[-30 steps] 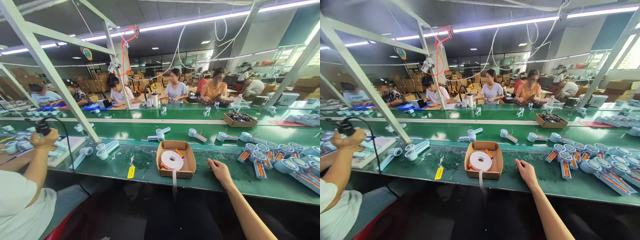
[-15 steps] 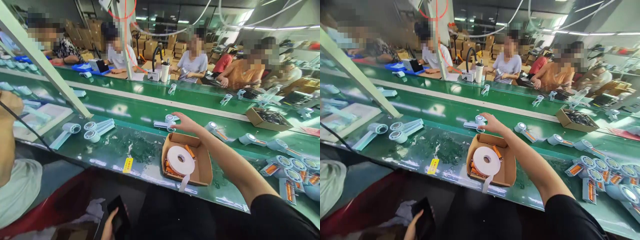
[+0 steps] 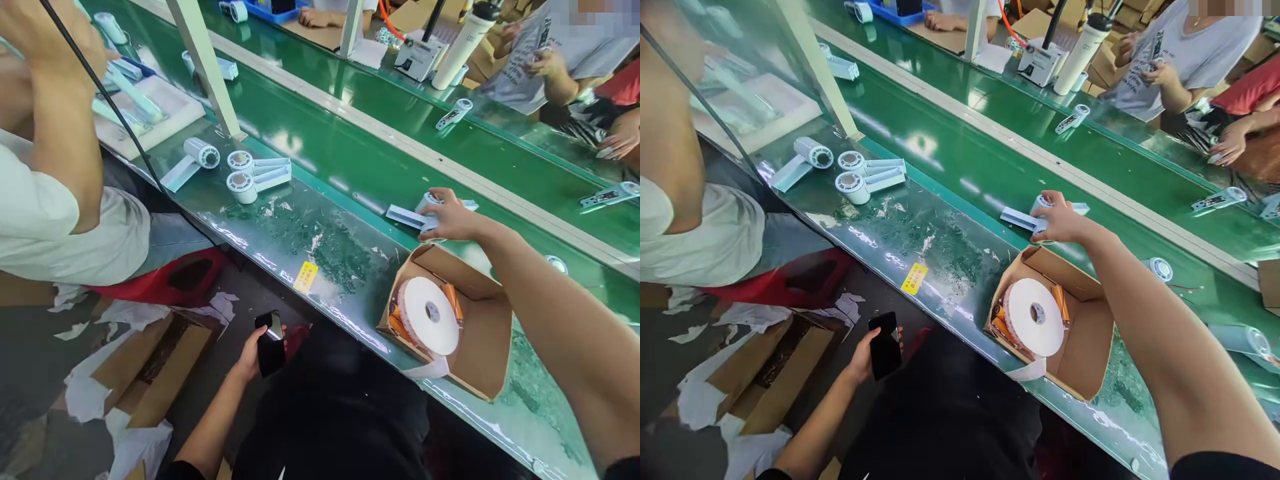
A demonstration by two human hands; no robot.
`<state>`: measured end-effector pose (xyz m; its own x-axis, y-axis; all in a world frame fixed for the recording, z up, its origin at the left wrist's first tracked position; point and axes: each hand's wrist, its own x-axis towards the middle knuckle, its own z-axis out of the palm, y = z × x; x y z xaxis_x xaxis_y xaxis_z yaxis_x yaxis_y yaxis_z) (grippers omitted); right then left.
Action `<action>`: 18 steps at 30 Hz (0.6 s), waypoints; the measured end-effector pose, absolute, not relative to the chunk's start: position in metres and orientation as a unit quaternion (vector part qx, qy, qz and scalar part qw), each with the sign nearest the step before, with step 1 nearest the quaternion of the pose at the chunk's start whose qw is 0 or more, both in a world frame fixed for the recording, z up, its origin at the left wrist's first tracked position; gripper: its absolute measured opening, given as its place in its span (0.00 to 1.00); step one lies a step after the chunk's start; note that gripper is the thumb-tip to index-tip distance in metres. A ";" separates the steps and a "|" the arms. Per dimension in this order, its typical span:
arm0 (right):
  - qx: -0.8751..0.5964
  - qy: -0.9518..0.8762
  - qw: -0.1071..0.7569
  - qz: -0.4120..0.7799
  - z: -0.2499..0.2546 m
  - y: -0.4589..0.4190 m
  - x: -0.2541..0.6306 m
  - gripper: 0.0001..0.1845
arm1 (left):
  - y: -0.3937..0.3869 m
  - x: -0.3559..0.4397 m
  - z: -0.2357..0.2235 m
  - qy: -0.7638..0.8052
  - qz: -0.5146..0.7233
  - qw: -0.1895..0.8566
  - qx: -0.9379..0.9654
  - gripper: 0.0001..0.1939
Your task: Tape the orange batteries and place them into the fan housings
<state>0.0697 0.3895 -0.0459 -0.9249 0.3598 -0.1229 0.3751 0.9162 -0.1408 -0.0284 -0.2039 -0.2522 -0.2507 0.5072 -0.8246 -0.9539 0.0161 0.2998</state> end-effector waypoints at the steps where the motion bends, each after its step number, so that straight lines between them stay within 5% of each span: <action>1: 0.187 0.977 0.050 -0.085 -0.041 0.388 0.072 0.33 | -0.203 -0.027 -0.254 0.437 0.655 0.562 -0.254 0.22; 8: 0.170 0.977 0.050 -0.116 -0.003 0.351 0.051 0.30 | -0.201 -0.024 -0.260 0.412 0.657 0.574 -0.264 0.20; 18: -0.116 0.979 0.065 -0.152 -0.014 0.229 -0.026 0.27 | -0.205 -0.016 -0.264 0.417 0.652 0.576 -0.263 0.16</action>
<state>-0.0264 0.2289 -0.0144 -0.9643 -0.2479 -0.0927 -0.2081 0.9266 -0.3131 -0.0157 -0.2049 -0.2635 -0.1988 0.5316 -0.8233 -0.9702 0.0118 0.2418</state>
